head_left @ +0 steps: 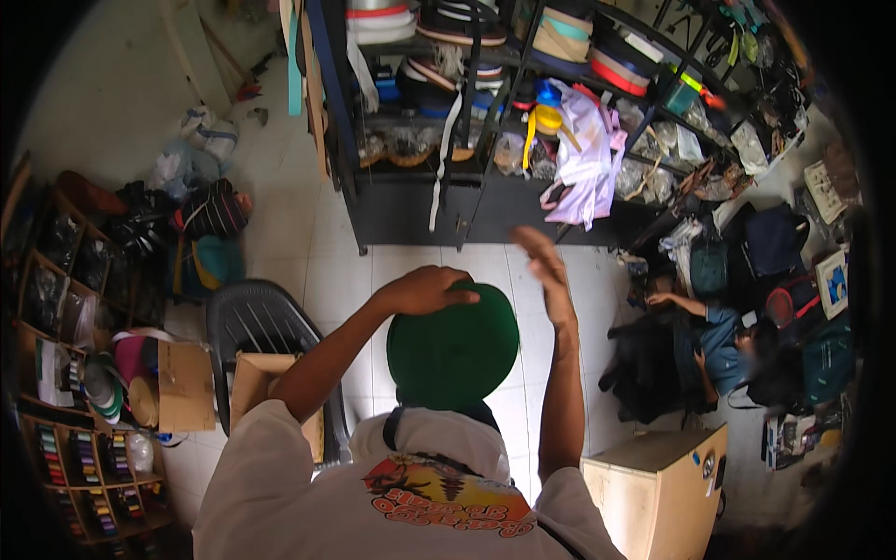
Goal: The person picks up several different colored rolls of webbing or ribbon from a cardboard box, handles each one to check its length, and places them onto a storage shelf.
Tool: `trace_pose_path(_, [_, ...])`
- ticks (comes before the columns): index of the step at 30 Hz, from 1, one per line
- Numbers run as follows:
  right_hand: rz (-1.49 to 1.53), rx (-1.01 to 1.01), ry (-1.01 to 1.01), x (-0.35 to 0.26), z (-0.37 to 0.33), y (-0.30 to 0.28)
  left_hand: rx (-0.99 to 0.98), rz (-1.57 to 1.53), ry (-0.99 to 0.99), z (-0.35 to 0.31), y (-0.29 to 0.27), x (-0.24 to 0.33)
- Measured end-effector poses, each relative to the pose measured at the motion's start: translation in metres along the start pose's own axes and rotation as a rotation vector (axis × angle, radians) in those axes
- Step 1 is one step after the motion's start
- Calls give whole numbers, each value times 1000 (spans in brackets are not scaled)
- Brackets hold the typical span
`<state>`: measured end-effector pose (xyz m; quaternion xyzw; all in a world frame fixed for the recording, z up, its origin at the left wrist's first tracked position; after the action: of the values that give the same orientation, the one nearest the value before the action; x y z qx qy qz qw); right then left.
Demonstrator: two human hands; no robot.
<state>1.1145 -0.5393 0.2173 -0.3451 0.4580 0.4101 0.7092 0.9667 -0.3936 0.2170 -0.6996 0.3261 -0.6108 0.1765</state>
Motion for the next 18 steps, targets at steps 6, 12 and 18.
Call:
trace_pose_path(6, [87, -402, 154, 9, 102, 21, 158, -24, 40, 45, -96, -6])
trace_pose_path(12, [402, 79, 118, 41, 164, -38, 377, -233, -97, 74, -224, -24])
trace_pose_path(18, [470, 371, -53, 23, 288, -93, 704, -388, -252, 120, -345, -5])
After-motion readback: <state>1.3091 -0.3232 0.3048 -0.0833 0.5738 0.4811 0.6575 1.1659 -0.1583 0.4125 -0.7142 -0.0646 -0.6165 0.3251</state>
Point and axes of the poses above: each hand's wrist, its own z-axis towards the middle knuckle, its own y-axis out of the palm, x = y × z, the point moved 5 cm from there along z, towards the middle knuckle, and after that the axes turned 8 degrees about -x, right-handed, at the moved point
